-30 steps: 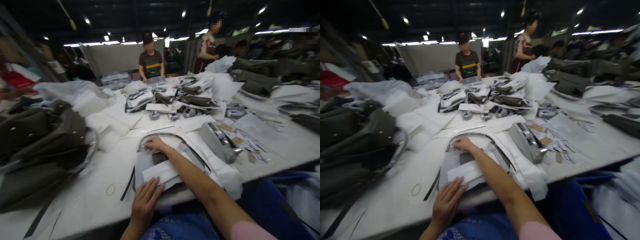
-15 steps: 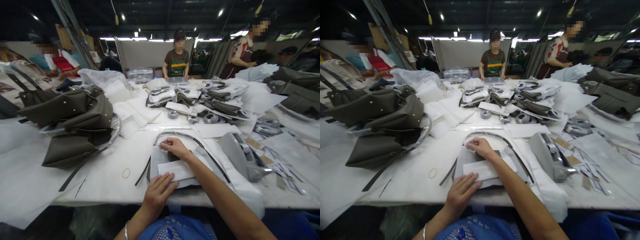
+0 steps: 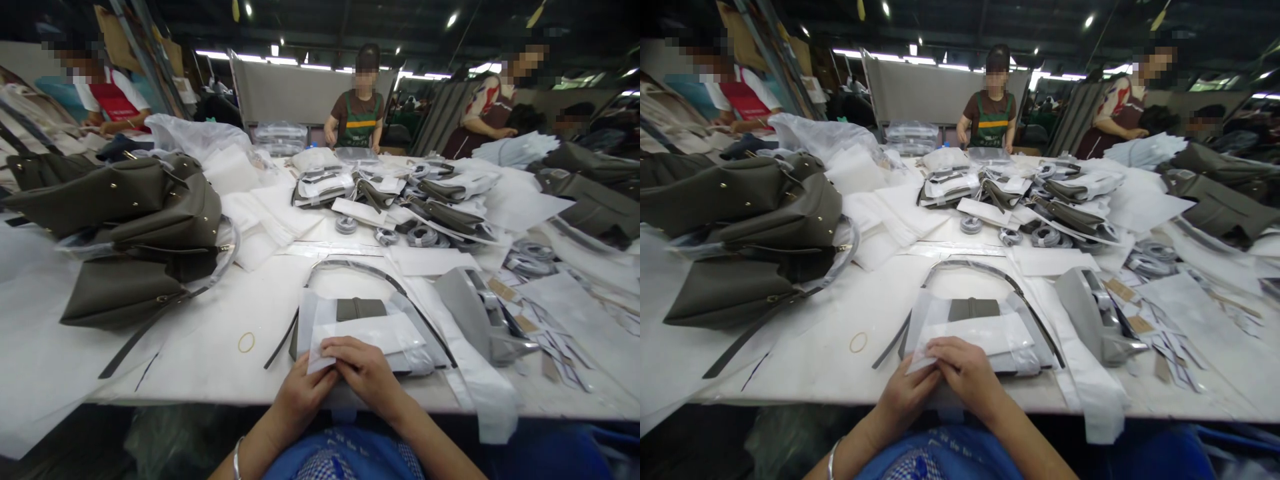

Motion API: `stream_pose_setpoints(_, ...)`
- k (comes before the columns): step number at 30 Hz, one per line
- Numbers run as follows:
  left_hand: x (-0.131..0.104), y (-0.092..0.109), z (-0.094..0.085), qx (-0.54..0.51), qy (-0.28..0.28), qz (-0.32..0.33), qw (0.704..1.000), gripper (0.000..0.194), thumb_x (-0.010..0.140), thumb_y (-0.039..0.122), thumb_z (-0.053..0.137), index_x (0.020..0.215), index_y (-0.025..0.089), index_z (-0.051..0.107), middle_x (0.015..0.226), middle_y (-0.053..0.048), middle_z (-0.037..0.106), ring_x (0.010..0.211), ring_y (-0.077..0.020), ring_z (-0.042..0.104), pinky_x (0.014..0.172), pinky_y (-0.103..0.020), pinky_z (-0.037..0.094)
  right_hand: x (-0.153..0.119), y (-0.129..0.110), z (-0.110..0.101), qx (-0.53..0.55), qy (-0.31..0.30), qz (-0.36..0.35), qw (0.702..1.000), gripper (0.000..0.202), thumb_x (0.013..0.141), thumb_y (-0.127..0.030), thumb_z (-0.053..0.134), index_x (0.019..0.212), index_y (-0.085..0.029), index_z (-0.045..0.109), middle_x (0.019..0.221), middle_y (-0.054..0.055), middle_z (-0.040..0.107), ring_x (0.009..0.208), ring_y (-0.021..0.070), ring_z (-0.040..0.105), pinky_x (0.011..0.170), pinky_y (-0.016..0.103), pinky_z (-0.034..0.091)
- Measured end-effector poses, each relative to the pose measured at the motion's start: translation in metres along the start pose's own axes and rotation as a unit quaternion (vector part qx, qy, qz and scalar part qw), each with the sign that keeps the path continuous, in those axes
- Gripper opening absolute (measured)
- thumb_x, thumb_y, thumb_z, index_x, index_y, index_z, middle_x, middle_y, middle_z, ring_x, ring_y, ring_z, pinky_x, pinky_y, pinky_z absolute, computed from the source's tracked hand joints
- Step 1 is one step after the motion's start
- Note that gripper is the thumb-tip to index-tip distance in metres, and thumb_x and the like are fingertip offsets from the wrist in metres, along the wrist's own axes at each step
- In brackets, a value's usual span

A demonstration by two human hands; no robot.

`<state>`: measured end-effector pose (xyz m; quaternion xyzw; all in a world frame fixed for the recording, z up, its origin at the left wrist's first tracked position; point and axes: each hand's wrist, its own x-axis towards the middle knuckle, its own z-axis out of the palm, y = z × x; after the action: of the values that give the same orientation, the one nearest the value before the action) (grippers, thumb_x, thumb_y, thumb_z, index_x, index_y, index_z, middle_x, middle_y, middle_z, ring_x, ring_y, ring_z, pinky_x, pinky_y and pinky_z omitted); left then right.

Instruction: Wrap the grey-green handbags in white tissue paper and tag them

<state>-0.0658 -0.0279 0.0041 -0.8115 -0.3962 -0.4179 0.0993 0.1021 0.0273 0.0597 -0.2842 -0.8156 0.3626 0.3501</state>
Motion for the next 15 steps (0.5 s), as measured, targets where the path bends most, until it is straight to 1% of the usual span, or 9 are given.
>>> stream_pose_setpoints(5, -0.008, -0.002, -0.001, -0.01, 0.008, -0.001, 1.0, 0.02, 0.098, 0.015, 0.051, 0.115, 0.016, 0.063, 0.106, -0.009, 0.073, 0.108, -0.0214, 0.067, 0.096, -0.041, 0.056, -0.019, -0.001, 0.001, -0.034, 0.059, -0.037, 0.997, 0.035, 0.093, -0.011, 0.057, 0.118, -0.031, 0.072, 0.114, 0.005, 0.074, 0.106, 0.0171, 0.07, 0.095, 0.03, 0.058)
stream_pose_setpoints(8, -0.012, -0.001, -0.001, -0.01, 0.021, -0.016, 1.0, 0.021, 0.099, 0.015, 0.049, 0.115, 0.014, 0.063, 0.106, -0.011, 0.073, 0.111, -0.0218, 0.065, 0.099, -0.042, 0.055, -0.026, -0.003, 0.0, -0.049, 0.077, -0.045, 0.995, 0.039, 0.094, -0.011, 0.055, 0.122, -0.033, 0.07, 0.114, 0.005, 0.074, 0.107, 0.0188, 0.07, 0.094, 0.033, 0.06)
stream_pose_setpoints(10, -0.015, 0.0, -0.002, -0.013, 0.025, -0.026, 0.999, 0.022, 0.099, 0.015, 0.048, 0.116, 0.012, 0.062, 0.108, -0.013, 0.072, 0.115, -0.0224, 0.063, 0.101, -0.043, 0.054, -0.03, -0.005, -0.001, -0.062, 0.081, -0.052, 0.993, 0.041, 0.094, -0.01, 0.054, 0.124, -0.033, 0.068, 0.115, 0.006, 0.074, 0.109, 0.0192, 0.069, 0.094, 0.035, 0.06)
stream_pose_setpoints(12, -0.017, 0.001, -0.002, -0.025, 0.02, -0.036, 0.999, 0.025, 0.1, 0.014, 0.046, 0.121, 0.01, 0.06, 0.113, -0.015, 0.07, 0.12, -0.0226, 0.06, 0.104, -0.043, 0.052, -0.034, -0.004, -0.003, -0.079, 0.079, -0.068, 0.991, 0.042, 0.094, -0.009, 0.054, 0.126, -0.032, 0.067, 0.115, 0.006, 0.074, 0.109, 0.0195, 0.069, 0.095, 0.036, 0.06)
stream_pose_setpoints(15, -0.02, 0.001, 0.0, -0.028, 0.02, -0.062, 0.997, 0.036, 0.099, 0.011, 0.047, 0.135, 0.014, 0.053, 0.122, -0.013, 0.067, 0.124, -0.0212, 0.058, 0.103, -0.04, 0.053, -0.039, 0.001, -0.005, -0.112, 0.059, -0.112, 0.986, 0.041, 0.095, -0.01, 0.053, 0.129, -0.031, 0.065, 0.113, 0.006, 0.075, 0.109, 0.0199, 0.069, 0.099, 0.039, 0.058)
